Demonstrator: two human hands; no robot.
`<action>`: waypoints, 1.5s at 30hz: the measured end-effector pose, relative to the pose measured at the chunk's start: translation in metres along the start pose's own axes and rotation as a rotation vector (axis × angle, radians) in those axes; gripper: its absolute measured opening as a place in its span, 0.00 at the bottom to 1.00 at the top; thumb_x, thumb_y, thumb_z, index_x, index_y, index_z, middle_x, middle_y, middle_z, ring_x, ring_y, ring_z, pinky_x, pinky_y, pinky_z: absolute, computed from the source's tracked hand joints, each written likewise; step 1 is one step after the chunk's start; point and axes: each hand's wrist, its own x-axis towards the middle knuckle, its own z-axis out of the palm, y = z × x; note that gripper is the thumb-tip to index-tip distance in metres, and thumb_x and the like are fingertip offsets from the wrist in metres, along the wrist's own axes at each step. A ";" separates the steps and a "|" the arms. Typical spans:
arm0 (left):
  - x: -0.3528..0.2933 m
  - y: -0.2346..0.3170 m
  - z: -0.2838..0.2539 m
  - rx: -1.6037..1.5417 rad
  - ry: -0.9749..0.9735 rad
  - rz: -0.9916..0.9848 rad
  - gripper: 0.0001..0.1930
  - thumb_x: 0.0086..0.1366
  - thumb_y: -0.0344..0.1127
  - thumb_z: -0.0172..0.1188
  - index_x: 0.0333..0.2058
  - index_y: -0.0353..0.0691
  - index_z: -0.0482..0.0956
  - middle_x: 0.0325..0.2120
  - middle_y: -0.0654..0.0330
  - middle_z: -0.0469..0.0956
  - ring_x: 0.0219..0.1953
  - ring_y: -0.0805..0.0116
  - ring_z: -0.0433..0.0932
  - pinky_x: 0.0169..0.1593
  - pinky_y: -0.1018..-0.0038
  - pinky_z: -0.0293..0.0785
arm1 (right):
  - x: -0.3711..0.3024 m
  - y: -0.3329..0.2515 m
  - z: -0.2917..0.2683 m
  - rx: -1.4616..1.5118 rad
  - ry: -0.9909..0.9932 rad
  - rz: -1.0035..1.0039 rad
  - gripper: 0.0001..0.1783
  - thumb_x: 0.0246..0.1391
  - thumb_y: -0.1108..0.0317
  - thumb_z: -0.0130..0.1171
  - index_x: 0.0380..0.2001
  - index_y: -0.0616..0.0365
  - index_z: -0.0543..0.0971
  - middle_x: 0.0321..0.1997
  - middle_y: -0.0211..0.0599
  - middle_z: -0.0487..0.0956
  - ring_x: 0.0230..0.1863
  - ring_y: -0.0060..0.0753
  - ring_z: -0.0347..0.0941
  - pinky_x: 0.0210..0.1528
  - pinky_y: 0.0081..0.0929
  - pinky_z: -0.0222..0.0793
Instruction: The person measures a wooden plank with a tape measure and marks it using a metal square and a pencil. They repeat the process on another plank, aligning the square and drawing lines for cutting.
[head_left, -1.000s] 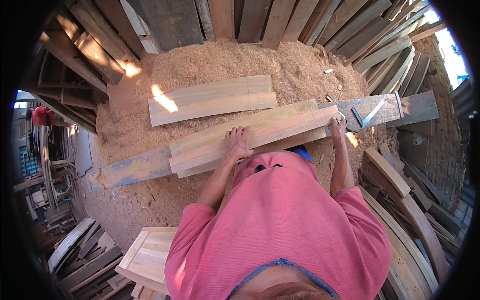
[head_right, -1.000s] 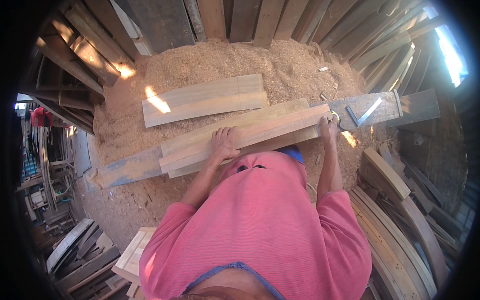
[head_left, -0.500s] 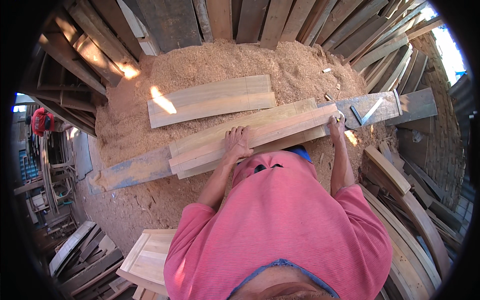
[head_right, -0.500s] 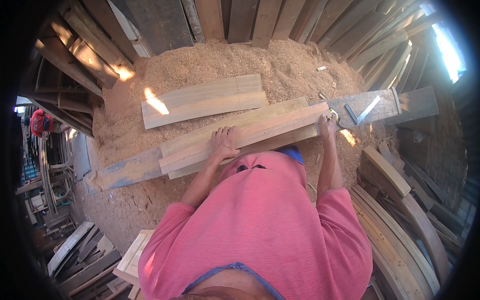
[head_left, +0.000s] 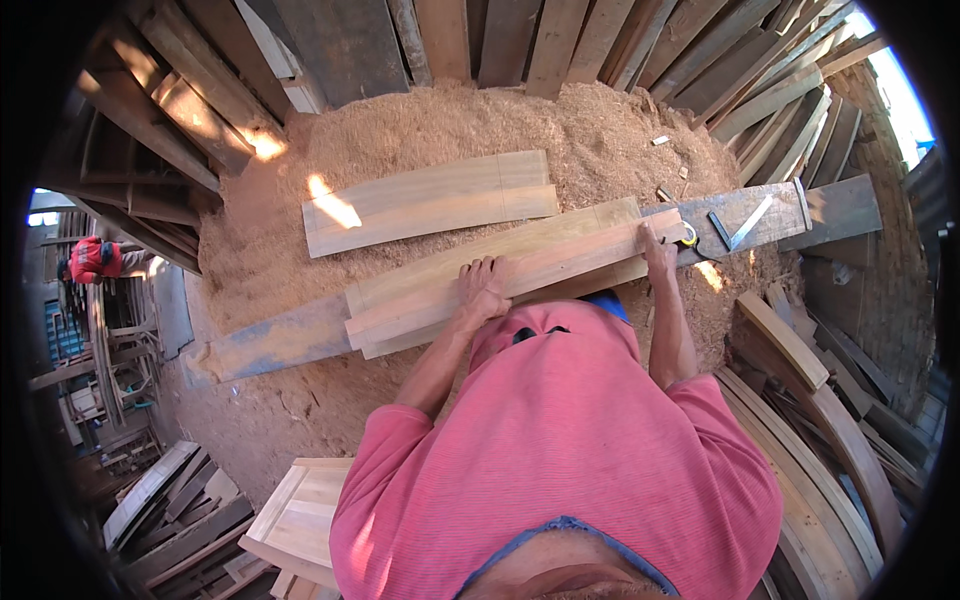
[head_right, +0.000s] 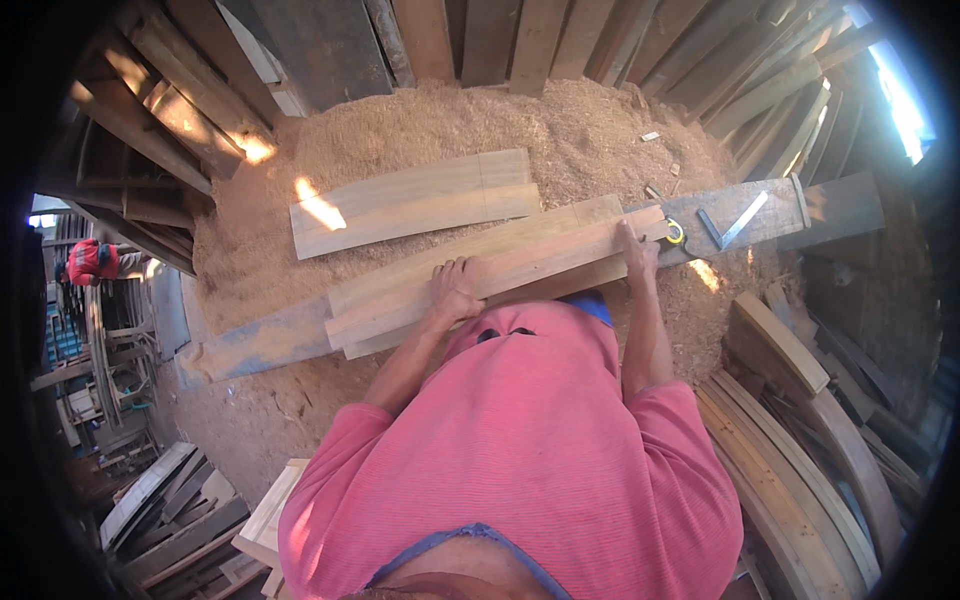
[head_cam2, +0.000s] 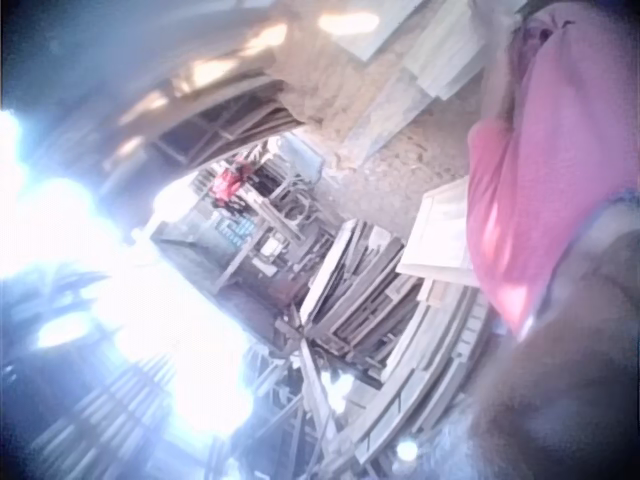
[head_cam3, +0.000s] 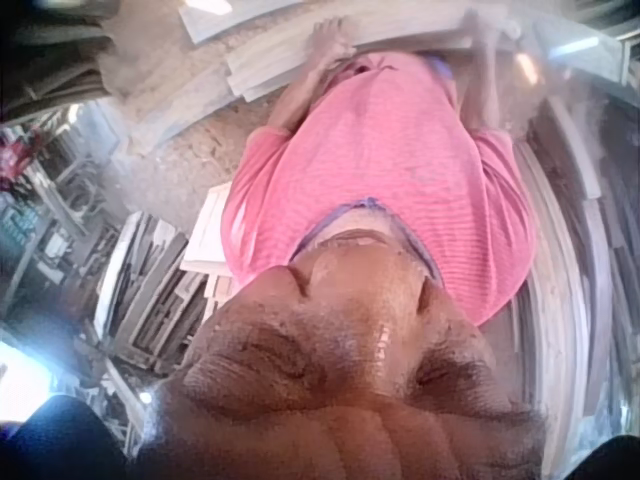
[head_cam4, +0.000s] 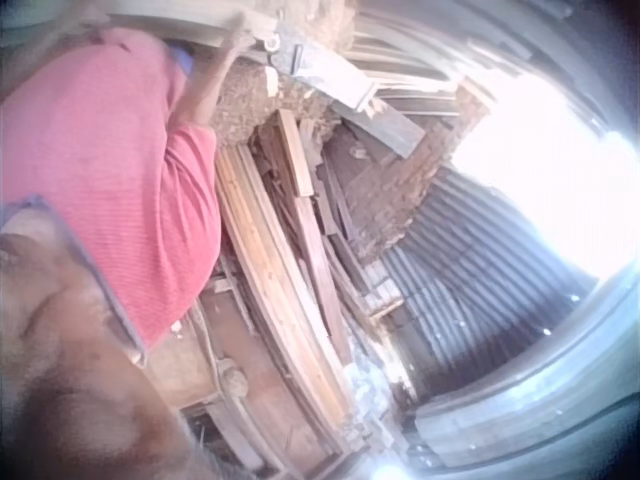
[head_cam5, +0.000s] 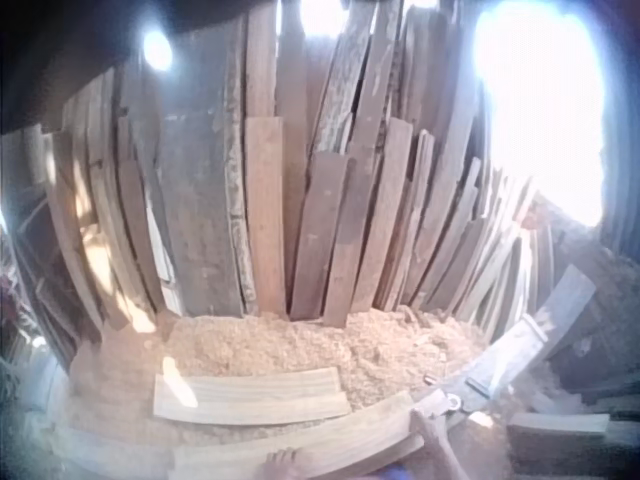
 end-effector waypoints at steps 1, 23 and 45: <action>0.001 -0.001 0.000 -0.020 0.003 0.017 0.44 0.42 0.44 0.83 0.59 0.43 0.74 0.55 0.51 0.80 0.61 0.47 0.77 0.65 0.51 0.69 | -0.002 -0.004 0.008 -0.007 0.037 0.030 0.51 0.54 0.34 0.75 0.60 0.75 0.82 0.60 0.63 0.85 0.61 0.59 0.82 0.64 0.46 0.75; -0.019 -0.002 0.012 0.068 0.270 0.153 0.42 0.47 0.34 0.76 0.63 0.35 0.73 0.62 0.49 0.73 0.66 0.47 0.72 0.67 0.51 0.68 | -0.056 0.003 -0.018 0.442 -0.281 0.213 0.16 0.72 0.49 0.63 0.42 0.49 0.77 0.19 0.21 0.64 0.13 0.18 0.57 0.14 0.25 0.54; -0.015 -0.014 0.023 -0.014 0.111 0.266 0.56 0.52 0.54 0.83 0.77 0.50 0.65 0.76 0.33 0.56 0.74 0.33 0.58 0.75 0.39 0.55 | -0.105 0.055 -0.017 -0.056 -0.104 0.083 0.21 0.63 0.56 0.62 0.38 0.68 0.86 0.28 0.44 0.86 0.22 0.33 0.74 0.24 0.37 0.65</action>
